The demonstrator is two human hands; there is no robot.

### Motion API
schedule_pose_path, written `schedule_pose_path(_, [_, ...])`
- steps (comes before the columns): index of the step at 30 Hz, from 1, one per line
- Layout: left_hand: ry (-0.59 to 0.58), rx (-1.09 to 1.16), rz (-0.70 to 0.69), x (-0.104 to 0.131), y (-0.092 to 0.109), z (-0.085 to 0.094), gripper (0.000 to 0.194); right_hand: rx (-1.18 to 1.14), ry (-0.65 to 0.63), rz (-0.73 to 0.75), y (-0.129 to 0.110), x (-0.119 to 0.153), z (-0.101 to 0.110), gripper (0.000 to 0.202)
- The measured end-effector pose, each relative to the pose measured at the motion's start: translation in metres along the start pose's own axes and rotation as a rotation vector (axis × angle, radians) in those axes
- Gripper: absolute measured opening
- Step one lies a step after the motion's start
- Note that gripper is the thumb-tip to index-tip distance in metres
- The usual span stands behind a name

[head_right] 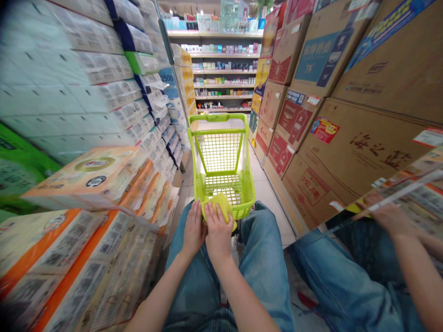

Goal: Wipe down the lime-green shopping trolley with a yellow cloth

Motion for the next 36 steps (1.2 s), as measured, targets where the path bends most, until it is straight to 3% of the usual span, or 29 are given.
schedule_pose_path(3, [-0.008,0.005,0.001,0.001,-0.001,0.001,0.075,-0.022,-0.02,0.069,-0.007,0.004,-0.004,0.063])
schedule_pose_path(7, [-0.007,-0.002,-0.007,0.0,0.0,0.001,0.077,0.021,0.029,0.121,0.04,-0.002,0.008,0.074])
schedule_pose_path(10, [-0.008,-0.005,-0.001,-0.002,0.001,0.0,0.079,0.075,0.149,-0.033,0.085,-0.012,0.024,0.084])
schedule_pose_path(13, [-0.001,0.001,0.005,-0.002,0.003,-0.001,0.079,0.085,0.212,-0.177,0.1,-0.017,0.031,0.086])
schedule_pose_path(16, [0.016,-0.007,0.011,-0.003,0.003,-0.001,0.078,0.061,0.199,-0.204,0.075,-0.011,0.022,0.085])
schedule_pose_path(21, [-0.01,-0.029,-0.002,0.0,0.001,-0.001,0.076,-0.006,0.077,-0.005,0.002,0.006,-0.007,0.072])
schedule_pose_path(24, [-0.031,-0.025,-0.006,0.0,0.0,0.002,0.076,-0.048,0.039,0.076,-0.009,0.008,-0.011,0.066])
schedule_pose_path(28, [-0.029,-0.016,-0.001,-0.001,0.002,0.003,0.079,-0.033,0.031,0.119,0.03,0.004,0.004,0.071])
schedule_pose_path(33, [-0.02,-0.024,0.011,-0.002,0.004,0.002,0.08,0.047,0.165,-0.083,0.1,-0.013,0.033,0.077])
schedule_pose_path(36, [-0.016,-0.02,0.017,-0.003,0.004,0.001,0.08,0.091,0.198,-0.183,0.106,-0.015,0.037,0.079])
Point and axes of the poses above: each hand's wrist, its own x-axis away from the middle knuckle, its own z-axis out of the back of the hand, y = z × x, the point moved 1 cm from there along -x, towards the middle knuckle, and after that the axes turned 12 degrees about -z, right-handed, at the moved point
